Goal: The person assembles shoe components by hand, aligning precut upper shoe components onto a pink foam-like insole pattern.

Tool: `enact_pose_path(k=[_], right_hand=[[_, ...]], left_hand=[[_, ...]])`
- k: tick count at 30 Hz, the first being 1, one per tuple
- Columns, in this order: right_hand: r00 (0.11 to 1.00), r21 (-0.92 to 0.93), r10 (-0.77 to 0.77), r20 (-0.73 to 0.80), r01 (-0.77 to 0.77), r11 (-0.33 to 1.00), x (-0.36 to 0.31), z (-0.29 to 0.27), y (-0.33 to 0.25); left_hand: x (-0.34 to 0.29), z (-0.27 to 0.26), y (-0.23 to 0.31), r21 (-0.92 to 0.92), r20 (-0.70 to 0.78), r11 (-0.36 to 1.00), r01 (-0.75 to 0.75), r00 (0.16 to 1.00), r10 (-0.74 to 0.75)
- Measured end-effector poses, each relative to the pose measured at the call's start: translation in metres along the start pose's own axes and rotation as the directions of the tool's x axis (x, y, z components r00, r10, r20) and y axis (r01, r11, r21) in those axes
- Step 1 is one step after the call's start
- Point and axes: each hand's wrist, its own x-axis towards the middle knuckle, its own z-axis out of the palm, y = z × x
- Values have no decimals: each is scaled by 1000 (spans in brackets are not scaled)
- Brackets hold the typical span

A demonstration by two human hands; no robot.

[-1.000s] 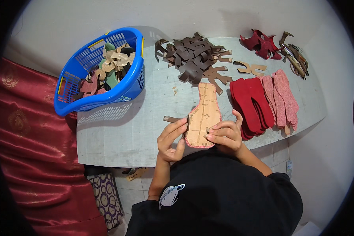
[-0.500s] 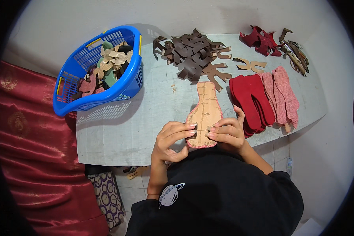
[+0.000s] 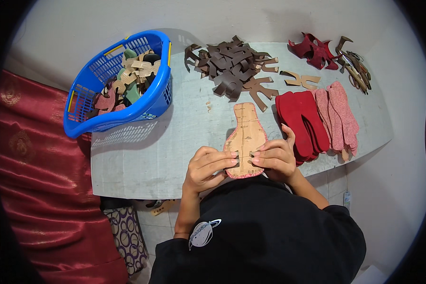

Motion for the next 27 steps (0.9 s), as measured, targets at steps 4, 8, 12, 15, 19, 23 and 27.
enact_pose_path(k=[4, 8, 12, 15, 19, 23, 27], right_hand=[[1000, 14, -2, -2, 2, 1000, 1, -1, -1], [1000, 37, -2, -3, 2, 999, 3, -2, -1], [1000, 42, -2, -8, 2, 999, 3, -2, 0], [1000, 41, -1, -8, 1, 999, 4, -2, 1], [1000, 68, -20, -4, 21, 998, 2, -3, 3], [999, 75, -40, 25, 38, 996, 2, -3, 2], [998, 74, -50, 24, 48, 996, 1, -4, 1]], left_hand=[[1, 1, 3, 28, -34, 999, -33, 999, 33], [4, 1, 8, 44, -53, 999, -29, 998, 31], [4, 3, 9, 55, -87, 997, -48, 995, 53], [3, 3, 9, 53, -92, 997, -54, 994, 59], [3, 4, 9, 23, -115, 998, -57, 992, 60], [2, 2, 9, 8, -101, 999, -45, 994, 45], [0, 3, 10, 14, -76, 999, -44, 996, 45]])
